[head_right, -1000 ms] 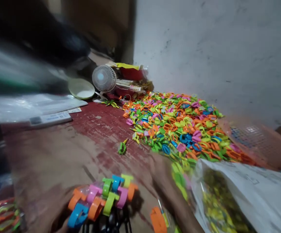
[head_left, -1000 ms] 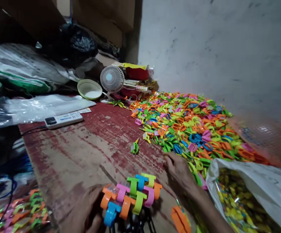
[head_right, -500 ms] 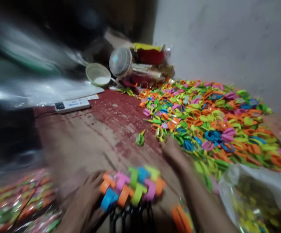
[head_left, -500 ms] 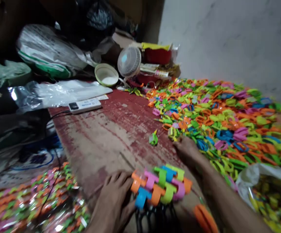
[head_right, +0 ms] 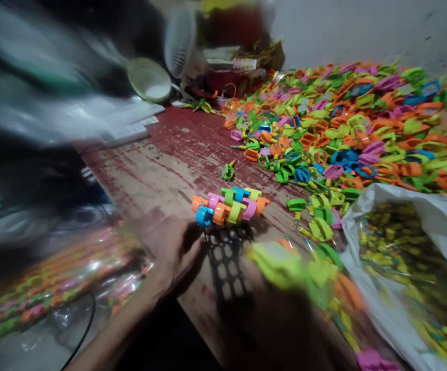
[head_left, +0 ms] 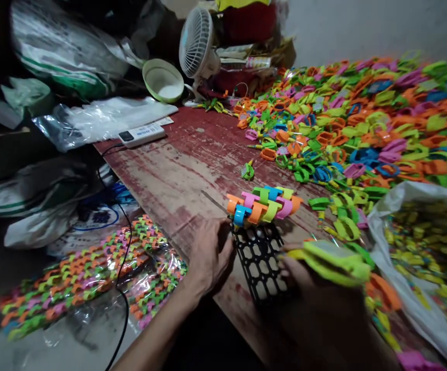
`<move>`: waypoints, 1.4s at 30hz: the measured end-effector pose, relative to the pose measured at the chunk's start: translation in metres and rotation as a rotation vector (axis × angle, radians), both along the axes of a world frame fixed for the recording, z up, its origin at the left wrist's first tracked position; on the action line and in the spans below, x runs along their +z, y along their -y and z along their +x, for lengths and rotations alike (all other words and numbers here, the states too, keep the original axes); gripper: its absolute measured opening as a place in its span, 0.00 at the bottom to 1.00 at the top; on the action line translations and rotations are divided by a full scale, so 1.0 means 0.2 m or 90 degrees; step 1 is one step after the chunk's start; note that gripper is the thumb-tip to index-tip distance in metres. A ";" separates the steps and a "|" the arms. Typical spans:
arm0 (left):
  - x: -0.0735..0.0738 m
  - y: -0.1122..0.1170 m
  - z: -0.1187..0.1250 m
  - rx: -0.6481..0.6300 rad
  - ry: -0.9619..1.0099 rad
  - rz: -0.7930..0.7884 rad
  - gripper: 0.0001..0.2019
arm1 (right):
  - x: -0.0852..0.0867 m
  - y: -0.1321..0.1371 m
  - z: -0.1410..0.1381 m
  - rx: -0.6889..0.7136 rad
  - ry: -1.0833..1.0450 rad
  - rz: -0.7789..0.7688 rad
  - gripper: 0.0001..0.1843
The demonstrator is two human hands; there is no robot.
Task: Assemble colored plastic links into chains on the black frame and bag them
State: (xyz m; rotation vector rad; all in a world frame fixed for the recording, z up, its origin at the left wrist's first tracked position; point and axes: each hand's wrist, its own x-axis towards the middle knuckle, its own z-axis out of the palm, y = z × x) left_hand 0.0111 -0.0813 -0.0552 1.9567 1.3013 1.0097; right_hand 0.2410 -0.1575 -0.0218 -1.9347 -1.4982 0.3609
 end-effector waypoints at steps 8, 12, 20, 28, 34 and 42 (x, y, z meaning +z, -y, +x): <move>0.04 -0.09 0.00 -0.096 -0.058 -0.020 0.10 | -0.22 -0.17 -0.39 -0.083 -0.256 0.099 0.18; 0.03 -0.11 0.01 -0.079 -0.056 -0.037 0.09 | -0.25 -0.20 -0.40 -0.016 -0.170 0.109 0.17; 0.01 -0.10 0.01 -0.070 -0.049 -0.031 0.09 | -0.20 -0.20 -0.35 0.121 0.074 0.116 0.14; -0.01 -0.11 0.02 -0.078 -0.059 -0.043 0.11 | -0.23 -0.21 -0.37 0.028 0.031 0.225 0.15; -0.02 -0.11 0.00 -0.082 -0.023 -0.040 0.11 | -0.26 -0.21 -0.36 0.054 0.098 0.285 0.13; 0.06 -0.03 -0.02 -0.114 0.099 -0.094 0.22 | -0.23 -0.25 -0.34 0.200 0.134 0.244 0.09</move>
